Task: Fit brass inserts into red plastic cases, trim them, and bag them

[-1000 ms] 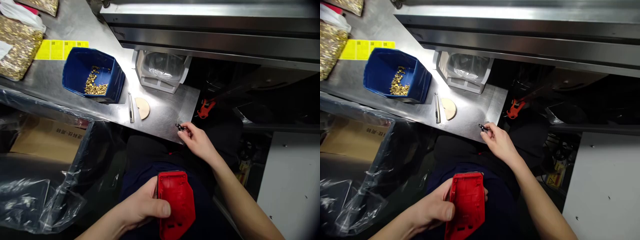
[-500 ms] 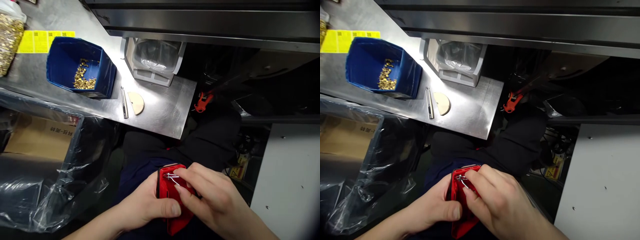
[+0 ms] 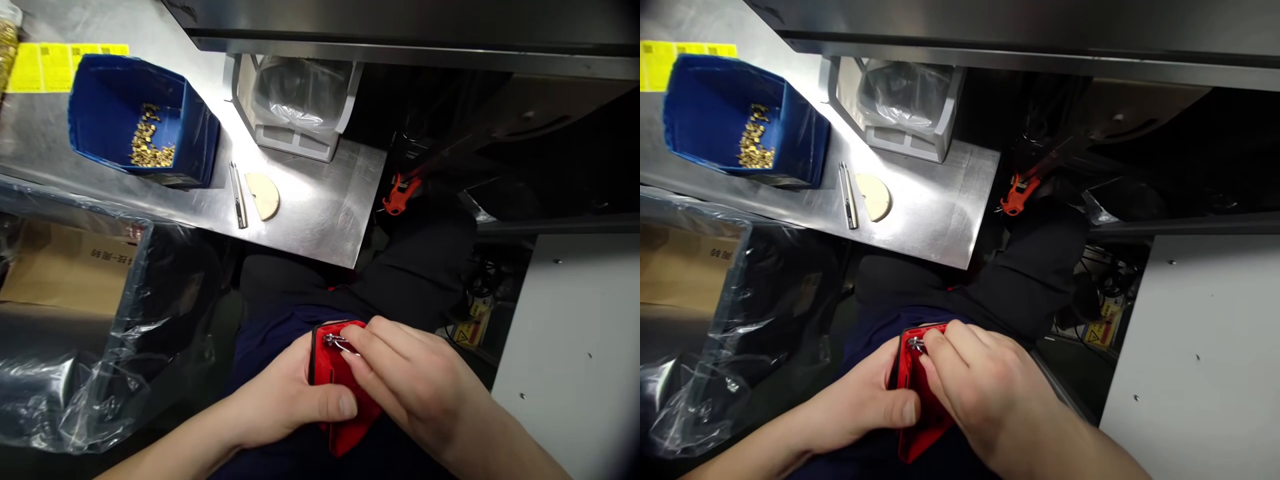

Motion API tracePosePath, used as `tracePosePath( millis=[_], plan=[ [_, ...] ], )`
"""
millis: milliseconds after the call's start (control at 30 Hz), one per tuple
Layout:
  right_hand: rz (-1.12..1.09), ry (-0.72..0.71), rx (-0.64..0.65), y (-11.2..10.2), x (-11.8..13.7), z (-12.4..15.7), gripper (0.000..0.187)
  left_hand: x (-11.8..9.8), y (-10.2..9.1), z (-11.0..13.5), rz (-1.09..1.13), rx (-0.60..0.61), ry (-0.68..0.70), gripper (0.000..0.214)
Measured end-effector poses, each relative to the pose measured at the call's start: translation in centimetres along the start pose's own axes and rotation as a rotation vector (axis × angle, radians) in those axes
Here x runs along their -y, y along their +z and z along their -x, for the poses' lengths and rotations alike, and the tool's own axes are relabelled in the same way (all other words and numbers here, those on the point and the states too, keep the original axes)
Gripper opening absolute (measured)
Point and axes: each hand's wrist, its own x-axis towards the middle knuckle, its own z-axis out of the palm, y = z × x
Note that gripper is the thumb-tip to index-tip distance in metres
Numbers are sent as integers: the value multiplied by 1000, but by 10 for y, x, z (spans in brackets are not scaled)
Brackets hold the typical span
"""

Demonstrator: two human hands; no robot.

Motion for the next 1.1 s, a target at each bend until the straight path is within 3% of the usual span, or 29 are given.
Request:
tracePosePath(
  millis=[133,233,333,433,533,600,700,767,867,1000,1100],
  plan=[
    [-201,95,128,-14,-10,2,19,1,-4,1,50,21,-34,63],
    [-242,181,64,-17,-18,6,18,2,-8,3,58,7,-42,70],
    [-224,175,8,-11,-24,6,21,3,-10,4,64,-4,-30,71],
    [-217,220,-126,0,-34,-2,22,5,-12,5,57,-18,-28,69],
    [-188,351,-256,15,-58,-25,22,8,-15,7,60,-28,-30,73],
    [-158,411,-328,31,-81,-49,22,10,-17,9,91,-60,-1,87],
    [-34,378,-439,57,-116,-94,25,9,-19,10,42,-98,86,109],
    [87,355,-471,72,-132,-122,29,5,-19,9,-75,-138,159,107],
    [200,363,-428,87,-144,-147,33,-2,-17,11,-281,-273,205,86],
    [124,346,-440,83,-134,-135,53,-7,-16,15,-527,-417,147,66],
    [-141,354,-474,63,-104,-94,32,-5,-17,15,-629,-522,156,59]
  ],
)
